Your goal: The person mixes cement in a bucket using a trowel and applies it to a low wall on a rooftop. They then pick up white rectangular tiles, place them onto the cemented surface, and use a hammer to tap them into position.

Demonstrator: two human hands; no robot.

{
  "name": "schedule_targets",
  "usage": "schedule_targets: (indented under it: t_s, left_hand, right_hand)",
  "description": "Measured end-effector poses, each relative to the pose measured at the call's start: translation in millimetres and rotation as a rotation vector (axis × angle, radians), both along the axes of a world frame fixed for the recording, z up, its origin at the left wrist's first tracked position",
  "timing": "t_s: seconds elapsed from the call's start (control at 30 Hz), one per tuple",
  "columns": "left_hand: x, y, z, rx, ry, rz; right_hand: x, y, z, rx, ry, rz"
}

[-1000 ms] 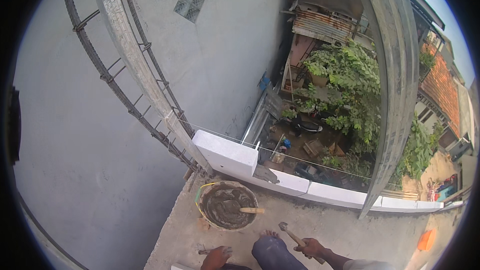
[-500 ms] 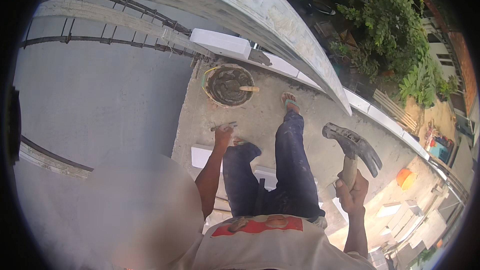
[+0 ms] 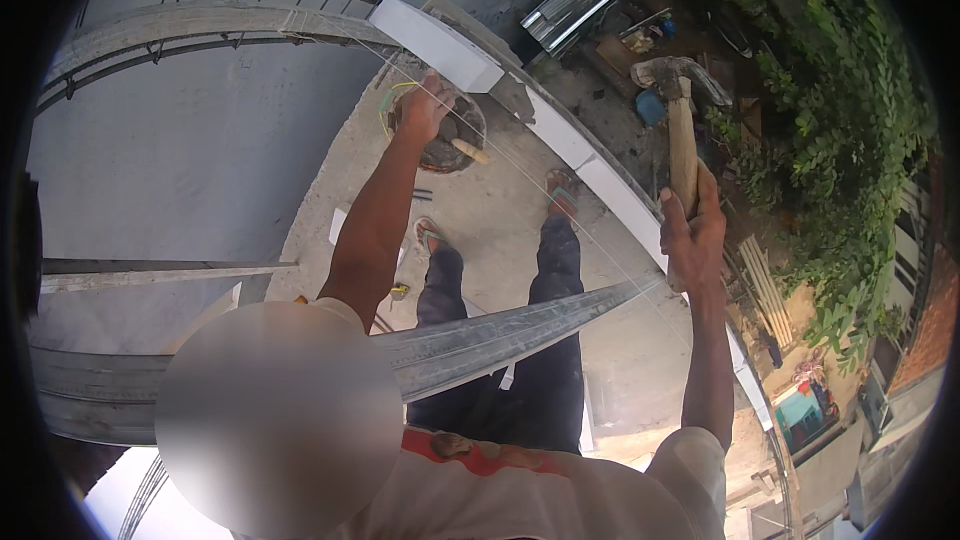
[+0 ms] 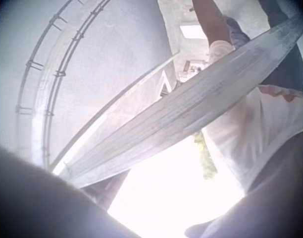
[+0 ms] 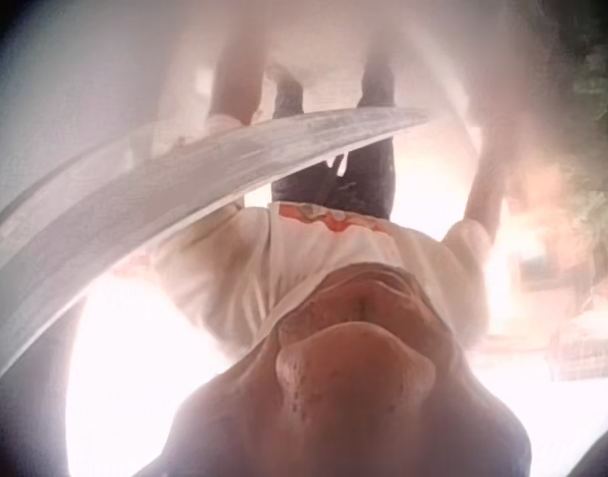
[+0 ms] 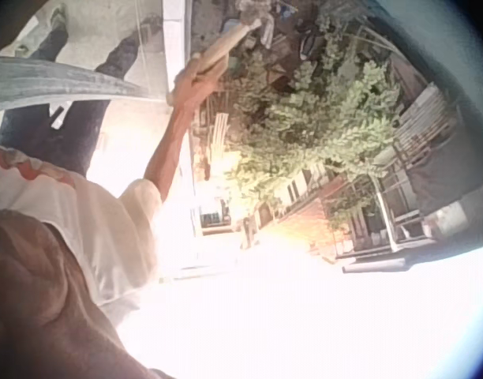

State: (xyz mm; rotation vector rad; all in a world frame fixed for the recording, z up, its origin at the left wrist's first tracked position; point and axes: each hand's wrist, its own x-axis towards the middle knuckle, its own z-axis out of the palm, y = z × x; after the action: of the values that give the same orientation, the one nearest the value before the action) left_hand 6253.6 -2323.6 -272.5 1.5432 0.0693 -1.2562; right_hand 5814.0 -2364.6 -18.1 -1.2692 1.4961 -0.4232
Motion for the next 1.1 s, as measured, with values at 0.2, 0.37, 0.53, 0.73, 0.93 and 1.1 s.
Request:
schedule_targets:
  t_s: [0.2,0.37,0.53,0.73,0.93,1.1]
  left_hand:
    - [-35,-31,-24,0.069,-0.126,0.084]
    - [-38,-28,-68,0.144,-0.315,0.063]
    - [5,19,-121,0.336,-0.502,-0.019]
    - [-29,-16,-91,0.49,-0.437,-0.041]
    - [-52,-30,-40,0.243,-0.407,0.079]
    - [-46,-27,-65,0.354,-0.528,-0.123]
  right_hand:
    - [49,-58,-80,-0.06,0.137,0.466]
    - [93,-82,-142,-0.331,0.004,0.673]
    - [160,-72,-143,-0.362,-0.034,0.794]
    - [168,-82,-126,-0.297,-0.028,0.808]
    - [156,-86,-128,-0.319,0.045,0.83]
    - [163,-82,-133,-0.364,0.042,0.839]
